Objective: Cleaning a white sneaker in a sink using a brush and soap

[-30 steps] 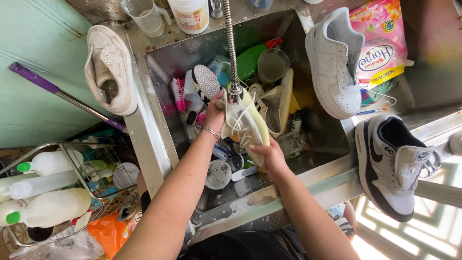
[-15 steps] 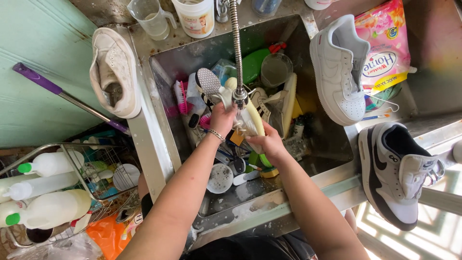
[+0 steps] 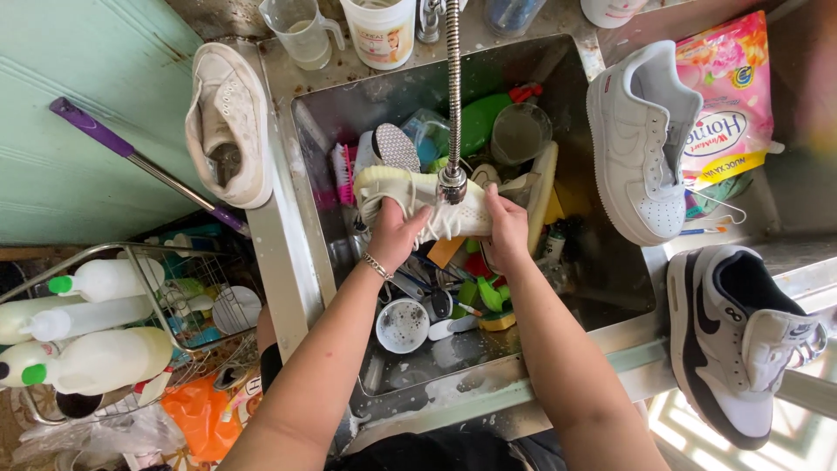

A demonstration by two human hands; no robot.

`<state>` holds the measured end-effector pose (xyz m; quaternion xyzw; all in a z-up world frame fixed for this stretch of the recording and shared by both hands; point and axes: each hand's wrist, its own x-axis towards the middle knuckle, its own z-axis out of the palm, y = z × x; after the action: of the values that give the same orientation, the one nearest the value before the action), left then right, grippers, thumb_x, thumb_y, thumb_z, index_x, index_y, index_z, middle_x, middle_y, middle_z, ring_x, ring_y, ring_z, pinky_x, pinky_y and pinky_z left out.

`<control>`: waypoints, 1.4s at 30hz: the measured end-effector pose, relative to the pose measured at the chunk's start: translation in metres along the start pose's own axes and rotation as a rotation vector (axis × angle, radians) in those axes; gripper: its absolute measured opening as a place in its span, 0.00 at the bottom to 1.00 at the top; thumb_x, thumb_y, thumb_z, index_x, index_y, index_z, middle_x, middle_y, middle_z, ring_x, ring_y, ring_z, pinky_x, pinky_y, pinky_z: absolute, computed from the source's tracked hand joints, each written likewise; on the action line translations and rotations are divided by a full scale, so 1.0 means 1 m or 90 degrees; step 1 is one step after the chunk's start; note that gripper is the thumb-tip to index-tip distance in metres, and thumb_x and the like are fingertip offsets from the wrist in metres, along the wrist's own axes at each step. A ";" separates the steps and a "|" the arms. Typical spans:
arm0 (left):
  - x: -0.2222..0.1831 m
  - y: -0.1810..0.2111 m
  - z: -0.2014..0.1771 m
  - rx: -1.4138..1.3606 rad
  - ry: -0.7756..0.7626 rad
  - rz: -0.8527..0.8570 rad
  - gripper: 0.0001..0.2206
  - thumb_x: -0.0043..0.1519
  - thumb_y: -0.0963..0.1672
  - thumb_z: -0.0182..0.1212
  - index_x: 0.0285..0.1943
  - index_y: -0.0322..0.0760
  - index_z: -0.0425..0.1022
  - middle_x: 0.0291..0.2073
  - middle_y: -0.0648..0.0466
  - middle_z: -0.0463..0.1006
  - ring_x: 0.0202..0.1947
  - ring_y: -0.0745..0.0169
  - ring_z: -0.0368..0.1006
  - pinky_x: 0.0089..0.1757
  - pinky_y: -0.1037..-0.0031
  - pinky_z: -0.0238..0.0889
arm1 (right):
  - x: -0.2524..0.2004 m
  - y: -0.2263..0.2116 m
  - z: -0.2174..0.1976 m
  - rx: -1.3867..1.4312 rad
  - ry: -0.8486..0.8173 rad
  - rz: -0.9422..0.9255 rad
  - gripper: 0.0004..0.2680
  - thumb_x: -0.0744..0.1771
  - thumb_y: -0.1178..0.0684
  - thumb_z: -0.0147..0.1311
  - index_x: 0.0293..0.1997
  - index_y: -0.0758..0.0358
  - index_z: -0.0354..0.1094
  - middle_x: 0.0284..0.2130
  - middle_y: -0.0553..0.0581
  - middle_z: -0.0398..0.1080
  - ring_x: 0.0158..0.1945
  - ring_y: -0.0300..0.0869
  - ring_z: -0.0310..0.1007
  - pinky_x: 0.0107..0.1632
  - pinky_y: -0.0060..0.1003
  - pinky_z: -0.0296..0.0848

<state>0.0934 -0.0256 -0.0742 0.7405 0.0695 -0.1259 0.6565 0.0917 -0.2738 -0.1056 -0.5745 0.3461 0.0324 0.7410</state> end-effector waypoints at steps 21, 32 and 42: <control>-0.020 -0.061 0.000 -0.247 -0.019 0.098 0.26 0.77 0.37 0.72 0.85 0.26 0.70 0.76 0.43 0.83 0.77 0.58 0.73 0.76 0.49 0.70 | 0.093 0.047 -0.003 -0.184 0.024 -0.284 0.29 0.81 0.33 0.64 0.22 0.57 0.78 0.17 0.53 0.68 0.25 0.38 0.64 0.27 0.39 0.64; -0.010 -0.031 0.044 -0.314 -0.135 0.040 0.25 0.80 0.38 0.72 0.86 0.31 0.71 0.74 0.42 0.86 0.72 0.57 0.80 0.72 0.53 0.75 | 0.010 -0.027 -0.055 -0.249 0.153 -0.309 0.23 0.81 0.31 0.66 0.35 0.55 0.90 0.19 0.52 0.71 0.29 0.35 0.68 0.32 0.37 0.70; -0.019 0.019 0.013 -0.350 -0.197 -0.044 0.18 0.74 0.43 0.77 0.71 0.35 0.82 0.55 0.54 0.89 0.50 0.67 0.82 0.48 0.74 0.78 | -0.050 -0.072 -0.050 -0.108 -0.071 -0.179 0.19 0.73 0.53 0.78 0.70 0.74 0.78 0.44 0.66 0.86 0.38 0.45 0.89 0.24 0.31 0.86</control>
<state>0.0789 -0.0394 -0.0516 0.5044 0.0252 -0.2354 0.8304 0.0624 -0.3240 -0.0231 -0.6749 0.2164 -0.0106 0.7054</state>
